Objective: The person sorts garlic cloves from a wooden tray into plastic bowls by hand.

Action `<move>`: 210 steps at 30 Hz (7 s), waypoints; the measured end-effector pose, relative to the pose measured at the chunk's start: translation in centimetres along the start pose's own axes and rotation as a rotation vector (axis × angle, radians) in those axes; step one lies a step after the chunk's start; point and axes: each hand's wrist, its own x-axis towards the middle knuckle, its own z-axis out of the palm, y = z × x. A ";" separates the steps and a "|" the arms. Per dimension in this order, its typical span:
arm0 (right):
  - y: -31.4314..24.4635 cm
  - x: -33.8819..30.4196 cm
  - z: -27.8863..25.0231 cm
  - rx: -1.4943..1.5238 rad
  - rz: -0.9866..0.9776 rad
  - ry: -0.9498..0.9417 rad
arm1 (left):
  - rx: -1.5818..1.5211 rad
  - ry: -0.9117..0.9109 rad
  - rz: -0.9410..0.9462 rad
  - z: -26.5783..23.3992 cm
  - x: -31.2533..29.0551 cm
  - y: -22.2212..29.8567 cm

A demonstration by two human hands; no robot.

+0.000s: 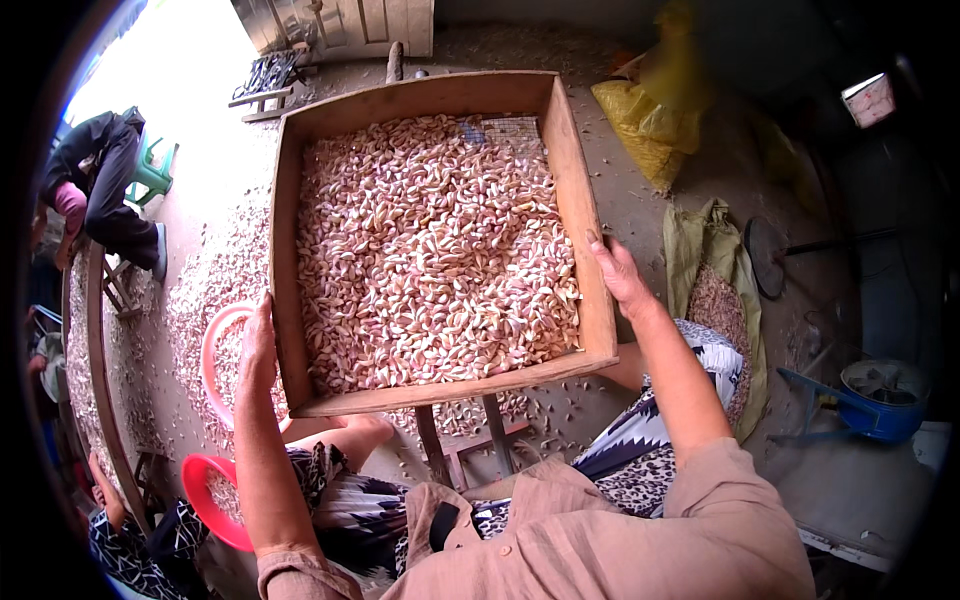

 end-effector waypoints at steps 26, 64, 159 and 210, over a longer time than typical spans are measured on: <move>-7.0 1.2 5.7 -0.764 -0.558 0.174 | 0.039 0.054 0.200 0.3 -1.8 1.1; -3.5 6.9 8.2 -0.802 -0.299 0.069 | 0.195 0.303 0.588 2.7 -2.6 4.8; -11.2 -3.1 14.3 -0.451 -0.487 -0.546 | -0.131 -0.403 0.443 21.1 -12.6 3.0; -8.0 -7.2 12.2 -0.742 -0.807 -0.676 | 0.026 -0.374 0.582 18.2 -10.6 3.4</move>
